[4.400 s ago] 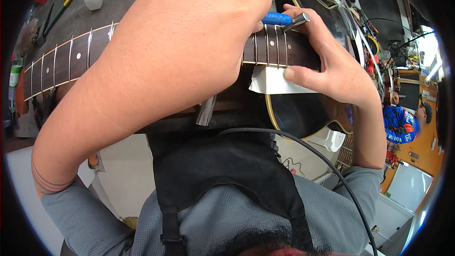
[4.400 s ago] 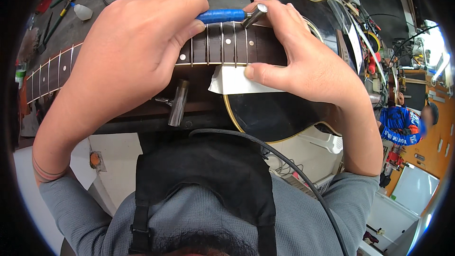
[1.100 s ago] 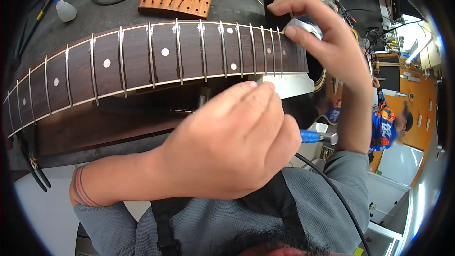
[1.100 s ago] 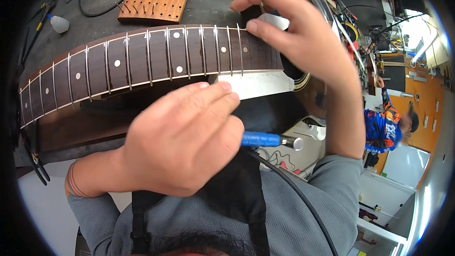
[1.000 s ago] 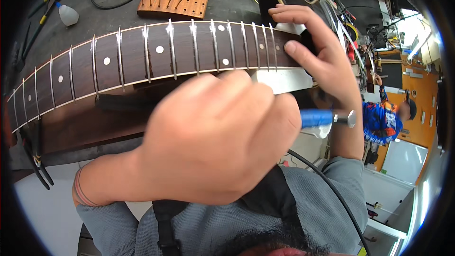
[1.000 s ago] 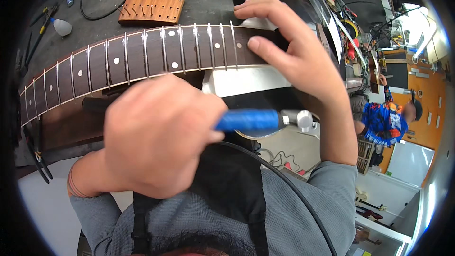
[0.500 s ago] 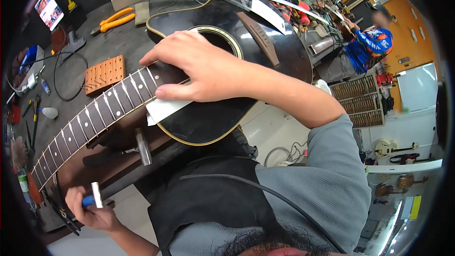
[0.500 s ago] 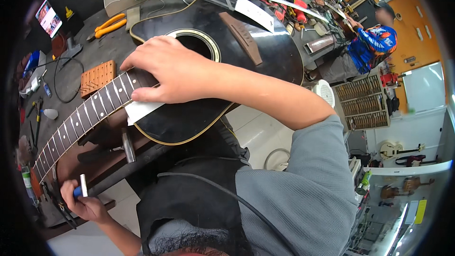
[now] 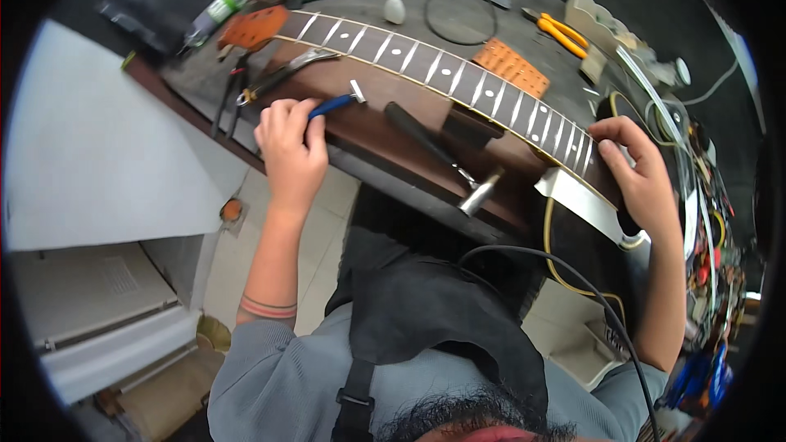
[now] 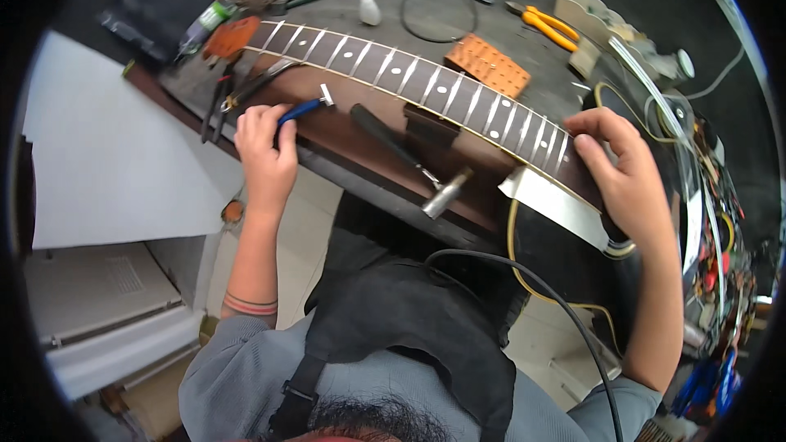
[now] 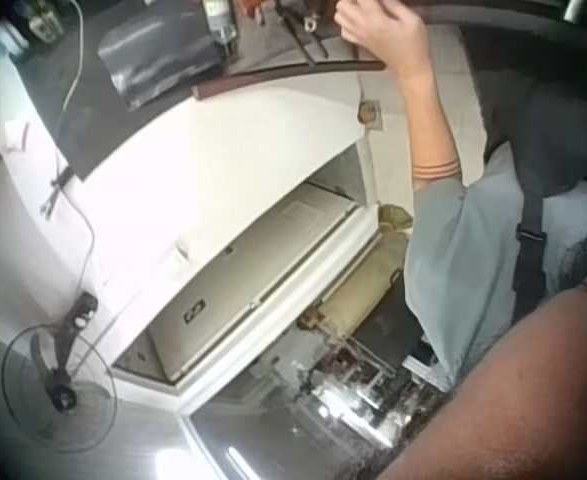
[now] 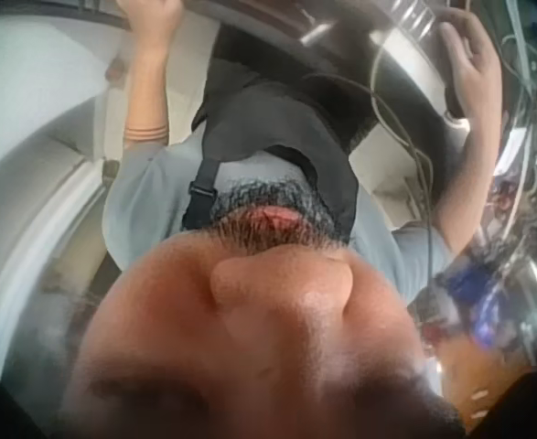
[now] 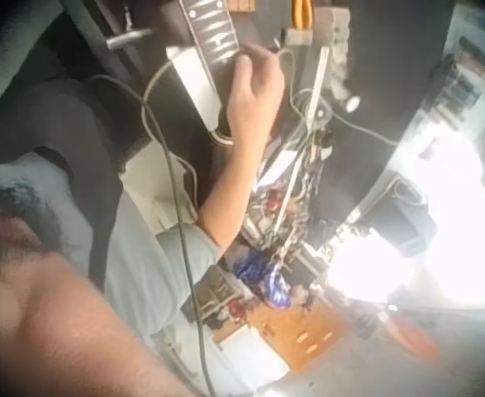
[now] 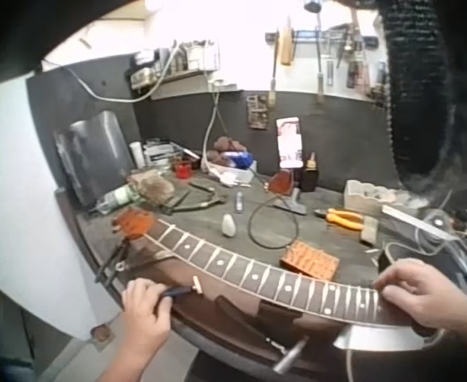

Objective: The person repairs a guitar fretboard by applying glue to fret slots and inserting frets. They use a hammer to tap the frets into place and a blue-handled tool to adjust them. The process involves repeated application of glue and hammering to secure the frets.

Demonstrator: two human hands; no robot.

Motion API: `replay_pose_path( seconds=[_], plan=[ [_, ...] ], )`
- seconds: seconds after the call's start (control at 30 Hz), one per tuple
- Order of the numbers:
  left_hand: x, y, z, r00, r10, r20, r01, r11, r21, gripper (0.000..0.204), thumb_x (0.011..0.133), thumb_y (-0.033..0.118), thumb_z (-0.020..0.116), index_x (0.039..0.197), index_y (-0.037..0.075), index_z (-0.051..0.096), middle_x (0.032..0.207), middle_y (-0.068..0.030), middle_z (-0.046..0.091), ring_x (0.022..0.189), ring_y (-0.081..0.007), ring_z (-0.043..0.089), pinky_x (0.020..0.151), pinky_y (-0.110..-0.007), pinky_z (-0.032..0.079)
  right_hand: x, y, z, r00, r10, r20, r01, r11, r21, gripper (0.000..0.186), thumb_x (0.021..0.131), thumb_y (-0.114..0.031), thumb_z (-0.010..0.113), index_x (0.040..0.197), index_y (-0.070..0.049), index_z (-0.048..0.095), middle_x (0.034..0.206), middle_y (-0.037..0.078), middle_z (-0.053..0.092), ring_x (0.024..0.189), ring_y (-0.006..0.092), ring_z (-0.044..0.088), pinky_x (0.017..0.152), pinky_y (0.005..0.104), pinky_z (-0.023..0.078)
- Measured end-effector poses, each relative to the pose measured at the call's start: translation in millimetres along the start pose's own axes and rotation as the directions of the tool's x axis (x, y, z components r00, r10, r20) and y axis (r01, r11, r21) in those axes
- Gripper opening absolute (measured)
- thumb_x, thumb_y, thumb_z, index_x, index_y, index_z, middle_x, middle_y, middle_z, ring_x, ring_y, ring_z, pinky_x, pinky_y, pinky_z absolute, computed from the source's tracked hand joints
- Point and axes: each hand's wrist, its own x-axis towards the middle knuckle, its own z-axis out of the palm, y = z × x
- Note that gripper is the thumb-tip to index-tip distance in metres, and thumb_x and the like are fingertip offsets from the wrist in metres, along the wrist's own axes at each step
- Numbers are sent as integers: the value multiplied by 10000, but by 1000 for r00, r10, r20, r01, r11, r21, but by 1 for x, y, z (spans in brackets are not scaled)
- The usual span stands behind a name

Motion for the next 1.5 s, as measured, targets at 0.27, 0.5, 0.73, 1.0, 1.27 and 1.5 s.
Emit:
replay_pose_path(
  seconds=[0.27, 0.5, 0.73, 1.0, 1.27, 1.5],
  plan=[
    [23, -1, -39, 989, -7, -146, -11, 993, -118, 140, 961, 22, 743, 1096, 43, 775, 1091, -105, 705, 1078, -314, 638, 998, -415, 495, 53, -18, -33, 941, 38, 335, -10, 996, -85, 77, 1028, -33, 688, 1066, 27, 717, 914, 45, 729, 897, 113, 658, 861, 310, 536],
    [133, 3, -65, 971, -218, -99, 144, 862, -485, 206, 1018, 72, 726, 1214, 9, 740, 1104, -53, 724, 1057, -183, 680, 968, -355, 543, 79, -19, -50, 845, 93, 527, -59, 995, -80, 98, 994, -17, 725, 1071, 40, 742, 952, 46, 770, 897, 109, 711, 863, 294, 588],
    [278, -4, 46, 529, 186, 828, 123, 948, -292, 723, 985, 127, 811, 1633, 159, 492, 1463, -61, 598, 1245, -187, 606, 1154, -382, 463, 99, -11, -54, 783, 17, 621, 46, 995, -85, 124, 984, -81, 778, 1071, 8, 782, 945, 31, 792, 857, 101, 726, 810, 289, 594],
    [295, 6, 116, 232, 87, 969, 17, 995, -94, 428, 978, 59, 796, 1382, 106, 662, 1168, -31, 708, 1124, -148, 636, 1022, -331, 520, 97, 2, -58, 780, -28, 626, 74, 996, -48, 174, 989, -168, 753, 1094, -43, 814, 942, 59, 813, 885, 158, 756, 852, 332, 590],
    [302, 35, 82, 512, 208, 833, 230, 901, -367, 381, 981, 197, 765, 1275, -32, 686, 1151, -95, 765, 1014, -159, 686, 958, -332, 562, 98, 4, -61, 773, -24, 634, 68, 997, -45, 198, 993, -183, 751, 1122, -52, 823, 960, 53, 819, 911, 158, 767, 858, 322, 591],
    [212, 137, 14, 728, 334, 598, 310, 619, -722, 505, 1021, 345, 700, 1336, -45, 643, 1050, -103, 702, 962, -150, 636, 809, -274, 474, 98, 10, -56, 792, -29, 610, 124, 986, -115, 198, 1001, -206, 759, 1131, -78, 834, 988, 43, 836, 922, 152, 777, 874, 336, 589]
  ],
)
